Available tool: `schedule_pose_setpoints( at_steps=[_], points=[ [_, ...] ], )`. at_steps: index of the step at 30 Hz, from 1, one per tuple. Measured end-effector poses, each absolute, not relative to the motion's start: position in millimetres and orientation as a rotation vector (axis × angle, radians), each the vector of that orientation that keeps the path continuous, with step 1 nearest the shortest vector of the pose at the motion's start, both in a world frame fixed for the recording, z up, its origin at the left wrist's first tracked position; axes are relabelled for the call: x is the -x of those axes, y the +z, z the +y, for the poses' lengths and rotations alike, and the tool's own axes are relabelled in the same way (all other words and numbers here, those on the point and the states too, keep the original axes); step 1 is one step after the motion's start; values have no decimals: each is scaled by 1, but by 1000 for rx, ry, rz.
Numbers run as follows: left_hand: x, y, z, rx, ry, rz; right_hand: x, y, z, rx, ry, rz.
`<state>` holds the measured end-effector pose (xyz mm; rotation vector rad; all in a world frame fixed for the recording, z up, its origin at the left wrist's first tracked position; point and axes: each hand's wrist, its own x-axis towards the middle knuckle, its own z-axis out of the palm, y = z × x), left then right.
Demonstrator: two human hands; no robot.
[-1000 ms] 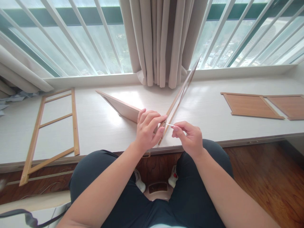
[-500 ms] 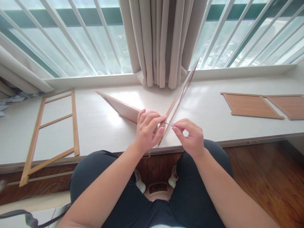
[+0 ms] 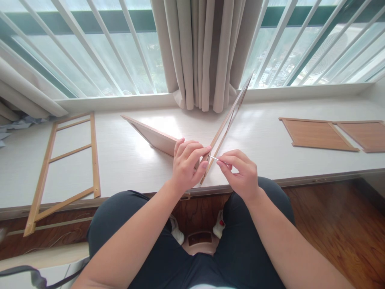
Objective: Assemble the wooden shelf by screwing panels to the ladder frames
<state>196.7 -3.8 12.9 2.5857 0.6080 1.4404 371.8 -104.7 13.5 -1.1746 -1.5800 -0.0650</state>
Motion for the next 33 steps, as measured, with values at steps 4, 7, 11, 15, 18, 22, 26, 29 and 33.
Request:
schedule_pose_setpoints(
  at_steps=[4,7,11,15,18,22,26,29,33],
  points=[
    [-197,12,-4,-2584,1437,605,-371,15,-105,1179,-112,-1596],
    [-196,12,-4,-2577,1446,591,-372,15,-104,1186,-90,-1588],
    [-196,13,-5,-2595,1415,632,-371,13,-103,1206,12,-1555],
    [-196,13,-4,-2607,1391,648,-368,10,-104,1240,233,-1460],
    [-196,13,-4,-2596,1390,642,-366,8,-105,1234,361,-1399],
    [-196,13,-5,-2592,1386,649,-365,6,-105,1254,407,-1371],
    [-196,14,-5,-2591,1415,622,-365,8,-105,1259,385,-1372],
    [-195,13,-4,-2587,1435,595,-365,9,-107,1258,359,-1370],
    [-195,14,-4,-2599,1410,625,-366,6,-109,1274,330,-1364]
  ],
)
